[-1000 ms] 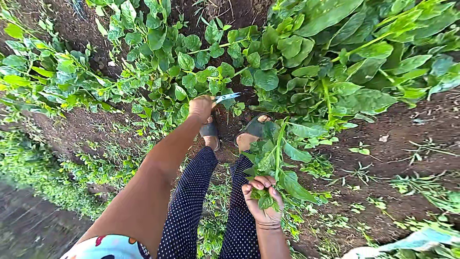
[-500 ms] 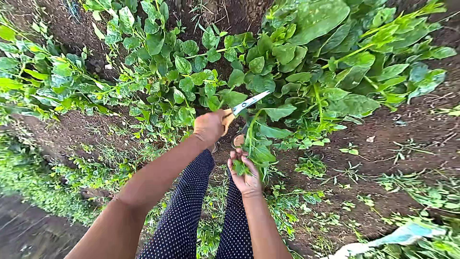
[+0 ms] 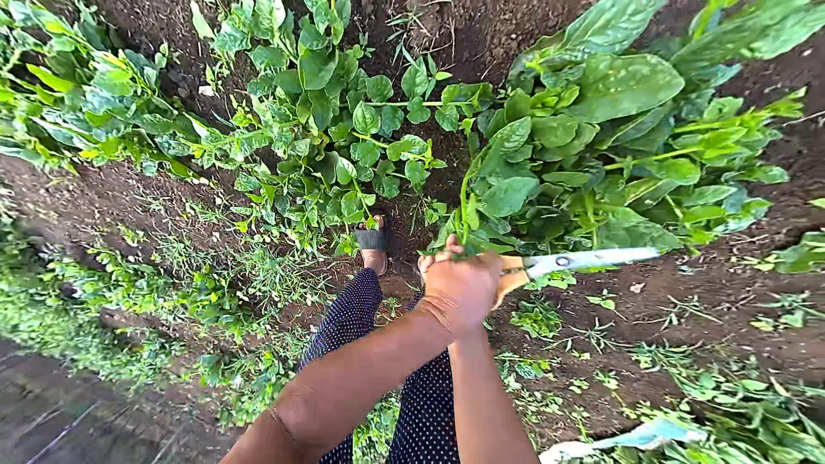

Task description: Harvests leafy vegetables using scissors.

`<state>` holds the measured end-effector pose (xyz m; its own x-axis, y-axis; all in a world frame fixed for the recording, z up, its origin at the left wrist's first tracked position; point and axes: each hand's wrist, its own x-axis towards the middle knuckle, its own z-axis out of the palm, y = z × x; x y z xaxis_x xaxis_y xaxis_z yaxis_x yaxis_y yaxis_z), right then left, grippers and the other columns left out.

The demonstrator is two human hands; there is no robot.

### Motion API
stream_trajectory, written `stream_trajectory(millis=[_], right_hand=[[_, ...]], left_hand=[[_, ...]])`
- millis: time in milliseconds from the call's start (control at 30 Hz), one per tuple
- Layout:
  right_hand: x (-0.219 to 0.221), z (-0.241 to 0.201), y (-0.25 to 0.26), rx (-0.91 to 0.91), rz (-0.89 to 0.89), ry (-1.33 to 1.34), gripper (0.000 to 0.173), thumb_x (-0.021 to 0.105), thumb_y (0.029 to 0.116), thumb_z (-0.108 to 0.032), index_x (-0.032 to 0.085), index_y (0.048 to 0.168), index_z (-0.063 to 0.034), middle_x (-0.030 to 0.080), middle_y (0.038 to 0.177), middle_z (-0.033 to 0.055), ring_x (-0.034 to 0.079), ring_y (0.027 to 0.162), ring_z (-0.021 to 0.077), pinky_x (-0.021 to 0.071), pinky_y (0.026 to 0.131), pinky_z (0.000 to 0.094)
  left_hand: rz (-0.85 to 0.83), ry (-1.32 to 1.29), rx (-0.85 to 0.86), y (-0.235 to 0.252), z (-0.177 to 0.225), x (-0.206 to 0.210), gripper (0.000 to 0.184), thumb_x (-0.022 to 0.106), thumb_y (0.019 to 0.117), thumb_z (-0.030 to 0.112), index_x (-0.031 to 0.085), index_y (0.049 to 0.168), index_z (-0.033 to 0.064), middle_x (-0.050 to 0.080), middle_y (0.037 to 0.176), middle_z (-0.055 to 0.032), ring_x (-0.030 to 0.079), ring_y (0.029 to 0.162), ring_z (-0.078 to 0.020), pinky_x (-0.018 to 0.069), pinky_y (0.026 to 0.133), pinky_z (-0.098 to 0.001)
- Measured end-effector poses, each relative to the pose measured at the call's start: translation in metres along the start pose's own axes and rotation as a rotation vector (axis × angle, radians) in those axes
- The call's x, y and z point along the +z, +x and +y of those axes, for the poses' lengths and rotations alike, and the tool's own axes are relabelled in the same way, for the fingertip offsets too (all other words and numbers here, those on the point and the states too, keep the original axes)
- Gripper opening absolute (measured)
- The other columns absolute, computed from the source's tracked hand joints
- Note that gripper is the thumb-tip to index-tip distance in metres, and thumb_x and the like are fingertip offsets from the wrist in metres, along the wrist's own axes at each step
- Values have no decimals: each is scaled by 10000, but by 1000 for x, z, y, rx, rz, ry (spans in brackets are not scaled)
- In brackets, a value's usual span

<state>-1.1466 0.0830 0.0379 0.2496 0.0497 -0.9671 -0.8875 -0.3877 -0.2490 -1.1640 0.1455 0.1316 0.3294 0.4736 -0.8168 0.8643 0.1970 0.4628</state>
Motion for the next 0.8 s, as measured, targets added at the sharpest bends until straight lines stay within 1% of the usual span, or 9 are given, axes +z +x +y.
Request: stream_trajectory(millis=[100,200,300,367,400,467,533,633,800], right_hand=[[-2,-17,-11,-5,-39,184,480,105,1105,-440,500,1006,-188,548,623,-101,566,509,39,516,527,219],[-15,-23,-15,31,-272,433,560,239,1081,-409,684,842,-167,698,657,-31,682,561,106,596,581,271],[-11,-41,-28,-77,-144,150,578,135,1096,-446,582,805,-223,676,636,-72,660,548,68,568,545,241],[-39,-46,-21,-126,-330,178,470,216,1104,-423,574,902,-193,686,726,-70,686,639,50,578,587,215],[-73,-53,-8,4,-656,296,394,317,1094,-404,609,1058,-142,700,905,-21,701,834,85,591,753,252],[-85,-85,-17,361,-665,501,302,568,1001,-255,739,1059,-13,753,913,96,750,872,207,630,820,356],[-87,-103,-25,455,-618,562,278,581,988,-194,729,1059,30,757,902,123,761,870,230,636,829,355],[-88,-108,-24,479,-591,551,290,568,994,-196,720,1069,40,753,900,131,762,861,237,641,817,350],[-91,-105,-20,458,-578,517,277,593,984,-187,715,1080,43,747,876,129,759,822,234,643,780,346]], left_hand=[[180,-40,93,-4,6,19,183,632,976,136,755,1092,67,764,915,-139,744,915,-342,578,753,-497],[288,-80,150,-8,13,26,126,640,941,67,759,979,52,755,834,-126,748,820,-319,583,696,-456],[287,-208,196,-18,16,17,98,660,924,49,736,979,18,747,873,-153,747,858,-334,585,689,-471],[169,-359,141,-28,9,-6,194,688,920,76,717,1096,0,746,1007,-173,740,957,-330,595,772,-501],[50,-419,54,-30,0,-22,290,694,922,119,697,1189,5,743,1067,-170,735,992,-319,591,822,-517],[-256,-533,-155,-13,-31,-48,422,661,990,196,589,1359,5,697,1170,-203,684,1082,-329,538,949,-539],[-444,-560,-299,21,-66,-46,429,553,1064,249,532,1408,-8,668,1169,-232,668,1032,-332,535,911,-532],[-549,-574,-327,80,-96,-34,446,434,1114,358,626,1243,-23,708,997,-147,674,831,-207,559,771,-414],[-642,-469,-419,157,-77,-63,421,502,1063,440,685,986,68,688,809,-29,613,664,-117,511,657,-326]])
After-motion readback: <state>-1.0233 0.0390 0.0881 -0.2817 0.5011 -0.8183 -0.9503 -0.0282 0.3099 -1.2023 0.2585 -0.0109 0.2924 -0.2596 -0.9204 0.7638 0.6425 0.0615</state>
